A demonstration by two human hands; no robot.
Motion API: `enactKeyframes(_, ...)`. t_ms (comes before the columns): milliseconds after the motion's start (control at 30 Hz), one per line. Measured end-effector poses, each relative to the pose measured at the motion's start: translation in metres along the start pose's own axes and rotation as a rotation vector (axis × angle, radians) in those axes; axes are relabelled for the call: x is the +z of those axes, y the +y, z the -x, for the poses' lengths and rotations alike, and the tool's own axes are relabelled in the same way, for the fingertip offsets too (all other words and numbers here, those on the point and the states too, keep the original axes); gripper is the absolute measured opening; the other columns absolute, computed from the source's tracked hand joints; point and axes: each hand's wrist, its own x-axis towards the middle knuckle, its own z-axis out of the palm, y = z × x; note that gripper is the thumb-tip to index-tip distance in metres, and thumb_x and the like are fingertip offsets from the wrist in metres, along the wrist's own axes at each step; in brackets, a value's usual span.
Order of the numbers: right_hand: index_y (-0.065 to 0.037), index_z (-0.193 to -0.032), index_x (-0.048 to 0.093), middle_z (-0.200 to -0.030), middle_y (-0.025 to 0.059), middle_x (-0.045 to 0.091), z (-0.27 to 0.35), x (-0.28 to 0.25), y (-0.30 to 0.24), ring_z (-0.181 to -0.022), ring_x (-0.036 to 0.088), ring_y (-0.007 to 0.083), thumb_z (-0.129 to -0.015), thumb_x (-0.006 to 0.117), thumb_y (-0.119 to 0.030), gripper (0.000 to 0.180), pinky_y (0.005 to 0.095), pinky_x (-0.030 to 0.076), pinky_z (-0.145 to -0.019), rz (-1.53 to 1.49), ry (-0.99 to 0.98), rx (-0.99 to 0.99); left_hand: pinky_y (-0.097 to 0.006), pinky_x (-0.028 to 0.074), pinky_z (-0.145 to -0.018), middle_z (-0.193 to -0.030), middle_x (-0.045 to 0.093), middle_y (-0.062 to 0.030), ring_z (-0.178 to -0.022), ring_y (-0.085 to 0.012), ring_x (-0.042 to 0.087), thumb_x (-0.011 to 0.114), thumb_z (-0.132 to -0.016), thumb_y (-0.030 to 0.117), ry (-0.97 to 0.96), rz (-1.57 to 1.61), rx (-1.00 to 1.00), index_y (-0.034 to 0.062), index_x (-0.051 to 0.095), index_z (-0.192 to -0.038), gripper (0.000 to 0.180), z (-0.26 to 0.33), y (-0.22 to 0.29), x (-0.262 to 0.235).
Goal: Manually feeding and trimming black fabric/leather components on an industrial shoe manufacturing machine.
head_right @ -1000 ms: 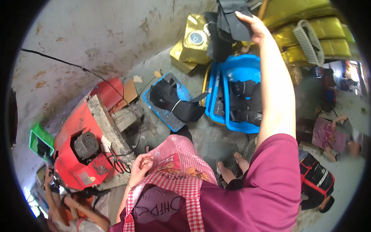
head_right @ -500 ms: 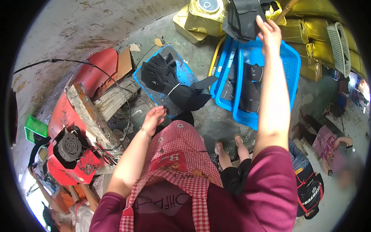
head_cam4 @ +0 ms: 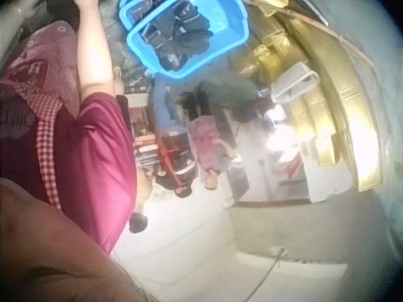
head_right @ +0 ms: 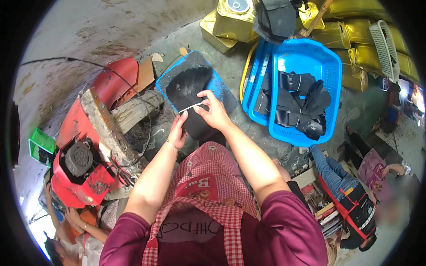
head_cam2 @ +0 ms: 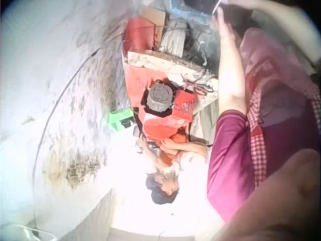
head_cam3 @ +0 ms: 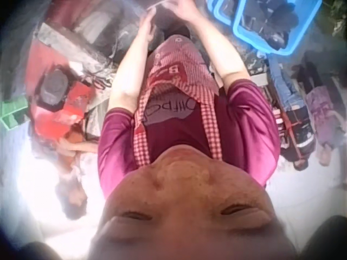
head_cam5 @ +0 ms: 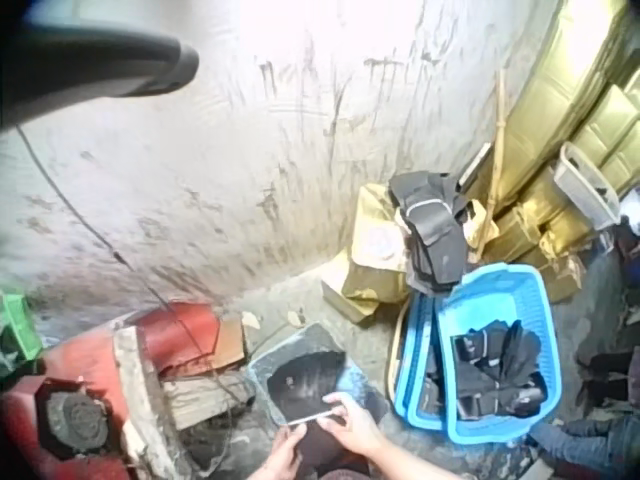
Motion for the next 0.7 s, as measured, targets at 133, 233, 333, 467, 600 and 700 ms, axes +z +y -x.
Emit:
enactKeyframes(133, -0.001, -0.136, 0.061, -0.109, 0.0109, 0.074, 0.062, 0.032, -0.036, -0.103, 0.068, 0.0132, -0.099, 0.066, -0.008, 0.037, 0.0296, 0.054, -0.092, -0.344, 0.012, -0.04, -0.029, 0.051, -0.094, -0.12, 0.07, -0.007, -0.106, -0.0164, 0.066, 0.071, -0.097, 0.033, -0.213, -0.109, 0.359, 0.0012, 0.063, -0.13, 0.046, 0.082, 0.037, -0.011)
enactKeyframes(233, -0.001, -0.13, 0.066, -0.106, 0.0098, 0.076, 0.108, 0.063, -0.068, -0.101, 0.069, 0.0116, -0.1, 0.064, -0.007, 0.031, 0.0282, 0.054, -0.09, -0.149, 0.091, -0.148, -0.031, 0.053, -0.09, -0.114, 0.071, -0.006, -0.1, -0.0142, 0.066, 0.07, -0.098, 0.029, -0.208, -0.477, 0.674, 0.0, 0.065, -0.125, 0.04, 0.133, 0.046, -0.051)
enactKeyframes(333, 0.0, -0.12, 0.071, -0.102, 0.0149, 0.077, 0.158, 0.111, -0.094, -0.095, 0.074, 0.0188, -0.097, 0.066, -0.003, 0.024, 0.0302, 0.057, -0.083, 0.006, 0.146, -0.399, -0.031, 0.053, -0.091, -0.115, 0.071, -0.0049, -0.102, -0.0132, 0.066, 0.071, -0.097, 0.026, -0.295, -0.041, 0.55, 0.0012, 0.065, -0.125, 0.038, 0.196, 0.041, -0.096)
enactKeyframes(467, 0.001, -0.105, 0.069, -0.091, 0.015, 0.07, 0.216, 0.17, -0.108, -0.084, 0.072, 0.0277, -0.092, 0.068, 0.001, 0.013, 0.0354, 0.057, -0.075, 0.292, 0.081, -0.719, -0.029, 0.052, -0.093, -0.118, 0.069, -0.0039, -0.106, -0.0119, 0.064, 0.076, -0.093, 0.022, -0.424, 0.114, 0.569, 0.0025, 0.066, -0.124, 0.038, 0.277, 0.013, -0.171)
enactKeyframes(600, -0.003, -0.097, 0.064, -0.095, 0.0034, 0.061, 0.278, 0.238, -0.101, -0.093, 0.058, 0.0113, -0.098, 0.064, -0.016, 0.014, 0.0285, 0.046, -0.082, -0.329, -0.379, -0.261, -0.031, 0.054, -0.094, -0.114, 0.072, -0.0073, -0.104, -0.016, 0.068, 0.076, -0.088, 0.02, -0.356, -0.128, 0.673, -0.0018, 0.064, -0.126, 0.045, 0.343, -0.024, -0.273)
enactKeyframes(700, -0.01, -0.084, 0.057, -0.082, 0.0039, 0.056, 0.332, 0.286, -0.136, -0.081, 0.057, 0.0171, -0.098, 0.061, -0.026, 0.021, 0.0387, 0.051, -0.089, -0.899, -0.489, 0.115, -0.033, 0.053, -0.098, -0.118, 0.071, -0.0099, -0.108, -0.0174, 0.067, 0.077, -0.08, 0.019, -0.468, -0.046, 0.59, -0.0055, 0.062, -0.128, 0.056, 0.401, -0.048, -0.364)
